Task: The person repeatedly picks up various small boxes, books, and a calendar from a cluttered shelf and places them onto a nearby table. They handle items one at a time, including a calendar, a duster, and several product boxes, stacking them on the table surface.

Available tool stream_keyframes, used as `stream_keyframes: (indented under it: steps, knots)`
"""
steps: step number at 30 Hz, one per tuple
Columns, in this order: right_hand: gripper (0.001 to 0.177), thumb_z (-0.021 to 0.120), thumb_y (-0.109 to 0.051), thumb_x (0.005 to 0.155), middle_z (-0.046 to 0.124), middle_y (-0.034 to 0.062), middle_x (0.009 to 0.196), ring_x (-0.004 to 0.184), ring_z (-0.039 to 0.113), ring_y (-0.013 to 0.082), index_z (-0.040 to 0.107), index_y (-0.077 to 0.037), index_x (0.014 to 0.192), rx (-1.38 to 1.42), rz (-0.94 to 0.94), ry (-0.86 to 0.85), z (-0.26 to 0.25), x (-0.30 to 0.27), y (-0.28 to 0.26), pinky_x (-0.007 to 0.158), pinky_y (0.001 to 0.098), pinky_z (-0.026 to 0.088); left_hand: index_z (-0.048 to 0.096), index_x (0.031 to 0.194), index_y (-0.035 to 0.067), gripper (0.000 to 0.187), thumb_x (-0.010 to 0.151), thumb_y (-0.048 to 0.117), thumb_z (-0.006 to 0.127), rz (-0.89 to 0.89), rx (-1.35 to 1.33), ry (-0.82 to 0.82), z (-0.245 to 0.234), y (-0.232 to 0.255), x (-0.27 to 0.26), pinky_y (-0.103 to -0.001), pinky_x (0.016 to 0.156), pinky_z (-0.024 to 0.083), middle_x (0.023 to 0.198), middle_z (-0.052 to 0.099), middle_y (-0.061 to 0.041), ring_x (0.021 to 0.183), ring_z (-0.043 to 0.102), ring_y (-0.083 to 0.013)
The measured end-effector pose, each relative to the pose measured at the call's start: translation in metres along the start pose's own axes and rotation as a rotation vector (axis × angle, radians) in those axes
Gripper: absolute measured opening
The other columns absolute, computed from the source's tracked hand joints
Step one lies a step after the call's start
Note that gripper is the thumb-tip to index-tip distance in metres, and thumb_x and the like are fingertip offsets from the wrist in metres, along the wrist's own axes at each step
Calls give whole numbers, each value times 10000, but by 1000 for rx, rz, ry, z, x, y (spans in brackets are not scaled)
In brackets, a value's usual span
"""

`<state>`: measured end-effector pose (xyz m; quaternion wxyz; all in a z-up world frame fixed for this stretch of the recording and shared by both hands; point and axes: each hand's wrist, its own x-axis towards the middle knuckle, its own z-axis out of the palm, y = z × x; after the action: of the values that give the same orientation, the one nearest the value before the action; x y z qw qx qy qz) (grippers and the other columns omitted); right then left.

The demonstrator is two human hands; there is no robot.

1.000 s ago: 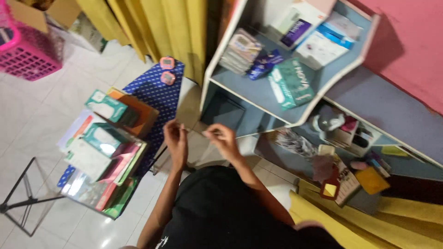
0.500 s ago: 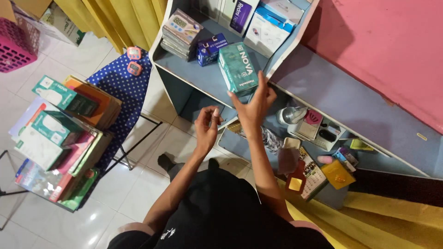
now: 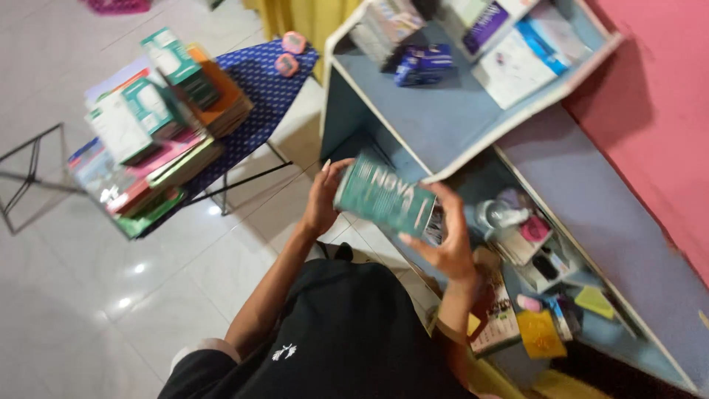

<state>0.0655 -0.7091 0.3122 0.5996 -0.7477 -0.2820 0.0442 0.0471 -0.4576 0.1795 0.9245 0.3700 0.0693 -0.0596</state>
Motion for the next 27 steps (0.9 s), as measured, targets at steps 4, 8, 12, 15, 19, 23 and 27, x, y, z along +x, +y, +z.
stream_keyframes:
  steps: [4,8,12,15,19,23,27]
  knots:
    - [877,819,-15,751,448,147,1579,1468,429,282,396,-25,1520,27,96,-341,22,12,6,1212,392,353,421,1662,42,793,1135,625,531,-131,120,-327,-47,9,-37,-475,1117,508,1240,573,-136,1296,573,-299]
    - [819,663,106,777,423,118,1649,1563,363,285,408,-38,1541,128,143,-313,57,32,32,1243,387,357,300,1611,151,938,852,562,670,-185,269,-218,-56,35,-81,-550,911,580,1579,433,-80,1355,528,-298]
    - [663,724,-147,941,436,137,1595,1490,406,275,416,-27,1516,250,211,-151,128,54,67,1199,385,363,186,1635,202,1000,831,436,733,-41,134,39,-58,44,-101,-546,991,564,1605,372,-104,1354,518,-342]
    - [609,655,-283,1015,520,137,1522,1399,503,253,437,-39,1529,378,351,-199,185,60,76,1158,374,409,131,1647,235,1011,846,390,727,104,82,248,-73,44,-111,-505,1059,525,1607,380,-131,1368,527,-338]
    - [669,661,-308,974,518,105,1478,1331,530,211,395,-61,1536,403,390,-381,256,72,76,1065,348,476,102,1647,263,1015,841,375,707,163,69,420,-112,51,-120,-482,1097,452,1587,389,-122,1361,507,-301]
    - [692,674,-297,976,547,105,1442,1298,547,198,386,-47,1554,469,388,-445,323,101,95,1029,318,494,128,1668,186,867,961,361,597,235,218,546,-176,77,-115,-397,1157,327,1659,338,-109,1448,389,-258]
    - [649,674,-305,1017,567,119,1450,1314,552,206,422,-22,1544,480,269,-486,410,145,127,1074,333,465,223,1648,62,709,1054,315,516,379,383,672,-248,121,-105,-350,1211,277,1695,305,-129,1529,317,-242]
